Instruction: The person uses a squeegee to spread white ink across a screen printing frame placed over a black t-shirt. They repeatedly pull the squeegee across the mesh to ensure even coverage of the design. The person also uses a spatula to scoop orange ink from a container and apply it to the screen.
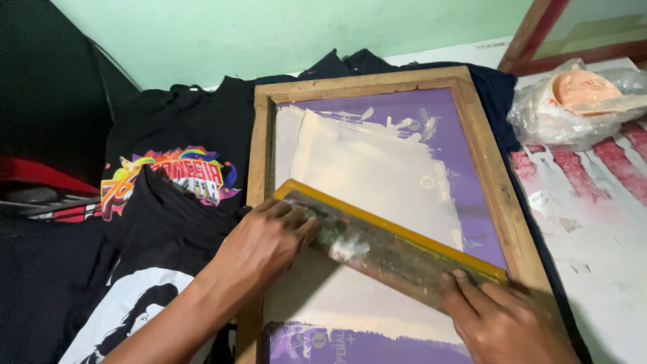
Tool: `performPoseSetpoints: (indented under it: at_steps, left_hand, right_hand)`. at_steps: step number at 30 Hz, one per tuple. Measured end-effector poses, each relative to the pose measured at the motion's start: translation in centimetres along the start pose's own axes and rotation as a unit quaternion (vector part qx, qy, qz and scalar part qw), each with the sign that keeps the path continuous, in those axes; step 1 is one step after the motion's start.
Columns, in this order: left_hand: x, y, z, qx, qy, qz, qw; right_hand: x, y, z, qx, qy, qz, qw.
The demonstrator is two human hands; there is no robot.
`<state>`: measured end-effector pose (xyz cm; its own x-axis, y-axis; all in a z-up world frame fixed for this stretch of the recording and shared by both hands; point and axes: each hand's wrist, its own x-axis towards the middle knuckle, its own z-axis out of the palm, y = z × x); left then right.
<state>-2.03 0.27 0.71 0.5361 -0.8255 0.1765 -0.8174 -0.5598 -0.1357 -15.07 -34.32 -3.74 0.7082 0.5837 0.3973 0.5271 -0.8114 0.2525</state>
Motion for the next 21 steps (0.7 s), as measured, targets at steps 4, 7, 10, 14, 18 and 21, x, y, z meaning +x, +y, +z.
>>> performPoseSetpoints:
  at_steps: [4,7,10,14,18,21]
  left_hand:
    - [-1.3,2.2,-1.6,-0.039,-0.014,-0.009,0.999]
    - [-2.1,3.8,-2.7,-0.059,-0.035,0.006,0.998]
    - [-2.5,4.8,-4.2,-0.086,-0.069,0.025,0.994]
    - [-2.3,4.5,-5.4,-0.124,-0.081,0.046,0.988]
    - [-0.9,3.1,-6.1,-0.078,-0.045,0.037,0.995]
    - [2.4,0.3,-6.2,-0.034,0.019,0.043,0.998]
  right_hand:
    - [-4.8,-1.1,0.3,0.002,-0.034,-0.004,0.999]
    - [-5.7,-1.6,-1.9,0.086,-0.126,0.081,0.985]
    - [-7.7,-1.4,-1.7,0.073,-0.029,-0.054,0.995]
    - [-12.4,1.5,-0.6,0.173,-0.274,0.320,0.890]
    - [-2.4,-0.5,-6.5,0.199,-0.363,0.603,0.682]
    - [-1.9,2.3,-5.0,0.133,-0.044,0.157,0.978]
